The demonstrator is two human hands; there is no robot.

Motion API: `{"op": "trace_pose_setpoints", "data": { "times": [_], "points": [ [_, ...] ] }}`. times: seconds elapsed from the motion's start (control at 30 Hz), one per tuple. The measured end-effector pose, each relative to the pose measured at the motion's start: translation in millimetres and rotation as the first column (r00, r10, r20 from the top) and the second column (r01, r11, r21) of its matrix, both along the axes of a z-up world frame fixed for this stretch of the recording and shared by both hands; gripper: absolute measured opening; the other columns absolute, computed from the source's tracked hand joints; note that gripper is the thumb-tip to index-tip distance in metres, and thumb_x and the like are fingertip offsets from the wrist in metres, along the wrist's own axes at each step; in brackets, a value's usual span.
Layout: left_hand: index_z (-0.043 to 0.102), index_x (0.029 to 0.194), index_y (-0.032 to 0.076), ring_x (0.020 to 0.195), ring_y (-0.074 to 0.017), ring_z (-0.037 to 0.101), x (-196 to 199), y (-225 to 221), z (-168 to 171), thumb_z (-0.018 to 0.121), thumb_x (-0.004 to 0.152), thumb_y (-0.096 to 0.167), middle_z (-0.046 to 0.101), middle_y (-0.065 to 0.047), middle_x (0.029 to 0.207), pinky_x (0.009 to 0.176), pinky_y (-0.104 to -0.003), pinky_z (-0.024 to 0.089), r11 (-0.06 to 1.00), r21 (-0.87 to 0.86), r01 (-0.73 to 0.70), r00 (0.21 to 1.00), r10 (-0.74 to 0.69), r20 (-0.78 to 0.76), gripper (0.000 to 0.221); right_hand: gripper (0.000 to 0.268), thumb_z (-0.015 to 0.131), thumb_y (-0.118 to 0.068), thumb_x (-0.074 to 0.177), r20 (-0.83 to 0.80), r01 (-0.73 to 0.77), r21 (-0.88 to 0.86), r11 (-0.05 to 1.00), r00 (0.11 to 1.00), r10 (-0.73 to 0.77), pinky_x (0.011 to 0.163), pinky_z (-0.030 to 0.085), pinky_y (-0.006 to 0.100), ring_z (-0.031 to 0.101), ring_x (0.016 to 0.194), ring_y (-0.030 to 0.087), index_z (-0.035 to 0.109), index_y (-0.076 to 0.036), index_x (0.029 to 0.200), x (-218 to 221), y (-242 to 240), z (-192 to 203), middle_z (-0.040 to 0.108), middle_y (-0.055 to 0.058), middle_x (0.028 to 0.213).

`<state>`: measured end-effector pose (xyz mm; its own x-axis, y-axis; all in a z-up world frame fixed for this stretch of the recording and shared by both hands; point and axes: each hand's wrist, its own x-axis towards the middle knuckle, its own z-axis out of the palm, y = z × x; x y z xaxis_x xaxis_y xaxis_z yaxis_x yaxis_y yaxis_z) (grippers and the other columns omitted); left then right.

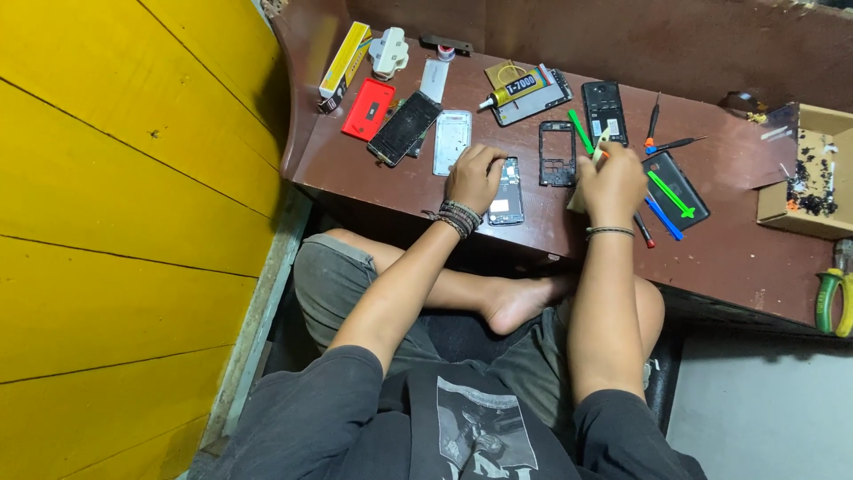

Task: Cleaning and inspecting small electronic components on a mobile phone motherboard using a precision tool.

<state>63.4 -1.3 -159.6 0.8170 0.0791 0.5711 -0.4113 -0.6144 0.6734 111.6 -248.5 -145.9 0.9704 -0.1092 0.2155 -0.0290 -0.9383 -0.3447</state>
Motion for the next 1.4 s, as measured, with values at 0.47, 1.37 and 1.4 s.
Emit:
{"op": "trace_pose_setpoints", "data": {
  "times": [0.47, 1.37, 1.4],
  "points": [
    [0.064, 0.109, 0.013, 0.086, -0.0284, 0.069, 1.3, 1.1, 0.0, 0.068, 0.093, 0.009, 0.070, -0.008, 0.087, 0.080, -0.042, 0.057, 0.992, -0.053, 0.118, 0.988, -0.122, -0.089, 0.017, 0.023, 0.077, -0.009, 0.087, 0.193, -0.482, 0.313, 0.819, 0.876, 0.442, 0.073, 0.056, 0.040, 0.070, 0.078, 0.028, 0.079, -0.021, 0.106, -28.2, 78.6, 10.0, 0.071, 0.003, 0.081],
    [0.072, 0.103, 0.016, 0.084, -0.0236, 0.069, 11.7, 11.9, -14.8, 0.070, 0.091, 0.010, 0.071, -0.003, 0.086, 0.080, -0.037, 0.057, 0.980, -0.156, 0.124, 0.992, -0.127, -0.010, 0.014, 0.015, 0.081, -0.010, 0.090, 0.332, -0.572, 0.206, 0.794, 0.804, 0.493, 0.072, 0.055, 0.043, 0.068, 0.079, 0.031, 0.080, -0.019, 0.102, -25.7, 86.9, 10.7, 0.069, 0.005, 0.081],
    [0.073, 0.102, 0.015, 0.085, -0.0252, 0.068, 11.7, 12.5, -15.1, 0.070, 0.090, 0.009, 0.070, -0.004, 0.086, 0.081, -0.038, 0.057, 0.982, -0.155, 0.106, 0.994, -0.108, -0.008, 0.013, 0.016, 0.081, -0.009, 0.090, 0.331, -0.562, 0.232, 0.794, 0.813, 0.479, 0.071, 0.054, 0.042, 0.068, 0.077, 0.029, 0.080, -0.020, 0.102, -25.8, 88.2, 10.7, 0.069, 0.004, 0.081]
  ]
}}
